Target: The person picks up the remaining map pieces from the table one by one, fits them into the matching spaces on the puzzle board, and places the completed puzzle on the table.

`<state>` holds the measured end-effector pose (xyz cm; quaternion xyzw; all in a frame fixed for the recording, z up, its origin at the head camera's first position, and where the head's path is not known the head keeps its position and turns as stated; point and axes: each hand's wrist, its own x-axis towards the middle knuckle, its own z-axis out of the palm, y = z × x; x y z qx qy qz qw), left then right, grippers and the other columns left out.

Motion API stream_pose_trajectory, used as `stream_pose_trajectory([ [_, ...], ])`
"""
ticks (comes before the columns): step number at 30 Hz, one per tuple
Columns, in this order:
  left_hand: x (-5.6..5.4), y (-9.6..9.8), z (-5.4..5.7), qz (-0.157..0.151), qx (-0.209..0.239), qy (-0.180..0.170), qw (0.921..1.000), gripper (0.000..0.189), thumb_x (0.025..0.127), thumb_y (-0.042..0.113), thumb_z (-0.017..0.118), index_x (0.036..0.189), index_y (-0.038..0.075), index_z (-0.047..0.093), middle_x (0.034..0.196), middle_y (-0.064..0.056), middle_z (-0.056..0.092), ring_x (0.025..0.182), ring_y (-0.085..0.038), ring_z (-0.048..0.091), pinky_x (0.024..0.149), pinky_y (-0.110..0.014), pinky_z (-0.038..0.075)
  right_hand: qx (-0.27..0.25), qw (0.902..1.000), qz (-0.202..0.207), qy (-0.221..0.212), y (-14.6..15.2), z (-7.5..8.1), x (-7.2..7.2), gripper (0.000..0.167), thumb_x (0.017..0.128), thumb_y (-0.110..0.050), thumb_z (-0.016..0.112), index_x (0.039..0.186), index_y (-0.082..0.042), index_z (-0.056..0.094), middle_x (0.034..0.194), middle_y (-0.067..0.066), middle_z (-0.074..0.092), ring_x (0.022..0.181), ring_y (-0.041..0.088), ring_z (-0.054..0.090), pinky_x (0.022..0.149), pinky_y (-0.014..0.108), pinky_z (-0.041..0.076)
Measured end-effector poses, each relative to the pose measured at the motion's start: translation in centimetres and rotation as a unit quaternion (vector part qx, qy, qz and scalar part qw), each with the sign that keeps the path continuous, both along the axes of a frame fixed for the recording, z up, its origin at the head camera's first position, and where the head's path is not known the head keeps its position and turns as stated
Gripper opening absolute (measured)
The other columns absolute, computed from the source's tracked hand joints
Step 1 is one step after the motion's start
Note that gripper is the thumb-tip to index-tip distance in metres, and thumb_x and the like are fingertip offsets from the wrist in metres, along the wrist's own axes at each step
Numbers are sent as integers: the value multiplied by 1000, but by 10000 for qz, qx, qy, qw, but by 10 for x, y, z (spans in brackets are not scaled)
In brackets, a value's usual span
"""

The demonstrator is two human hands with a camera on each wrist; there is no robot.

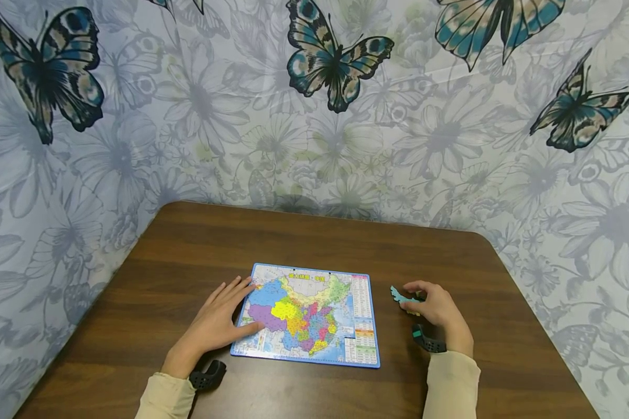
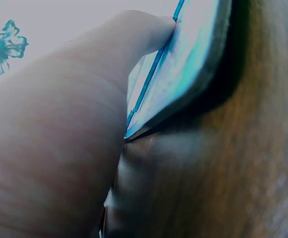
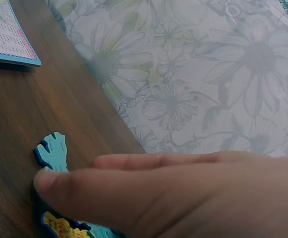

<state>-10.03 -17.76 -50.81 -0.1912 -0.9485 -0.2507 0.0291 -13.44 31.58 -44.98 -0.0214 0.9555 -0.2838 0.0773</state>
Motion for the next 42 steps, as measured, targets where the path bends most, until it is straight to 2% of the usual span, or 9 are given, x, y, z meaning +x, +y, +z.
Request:
stream_pose_trajectory([
  [12, 0, 1, 1, 37, 3, -66, 10000, 96, 83, 69, 71, 156, 13, 47, 166, -8, 38, 156, -35, 29, 127, -58, 16, -27, 9999, -102, -18, -1, 1, -1, 27, 92, -18, 79, 118, -10, 76, 112, 12, 74, 102, 31, 65, 89, 55, 55],
  [21, 1, 0, -1, 70, -7, -6, 10000, 94, 84, 71, 70, 156, 14, 47, 166, -7, 38, 155, -34, 29, 126, -58, 16, -1, 9999, -129, -3, -2, -3, -3, 24, 93, -20, 78, 116, -12, 79, 106, 10, 73, 95, 26, 63, 82, 46, 56],
  [27, 2, 0, -2, 72, -21, 45, 10000, 94, 85, 71, 69, 156, 14, 48, 165, -7, 39, 155, -35, 29, 126, -58, 17, 11, 9999, -142, 46, -3, -5, -4, 24, 93, -19, 78, 115, -13, 79, 109, 10, 73, 97, 27, 62, 83, 49, 56],
  [36, 2, 0, 0, 81, -8, 30, 10000, 93, 85, 70, 70, 155, 14, 48, 165, -6, 39, 155, -34, 29, 126, -58, 17, 17, 9997, -153, 193, -13, 2, -4, 25, 94, -21, 76, 118, -14, 78, 123, 15, 72, 112, 37, 62, 95, 57, 54],
  [42, 3, -1, 2, 53, 37, -8, 10000, 93, 85, 69, 71, 155, 14, 48, 165, -7, 39, 155, -35, 30, 126, -59, 17, -40, 9996, -74, 270, -20, 5, -4, 25, 96, -19, 75, 120, -12, 77, 126, 16, 72, 119, 41, 64, 98, 59, 55],
])
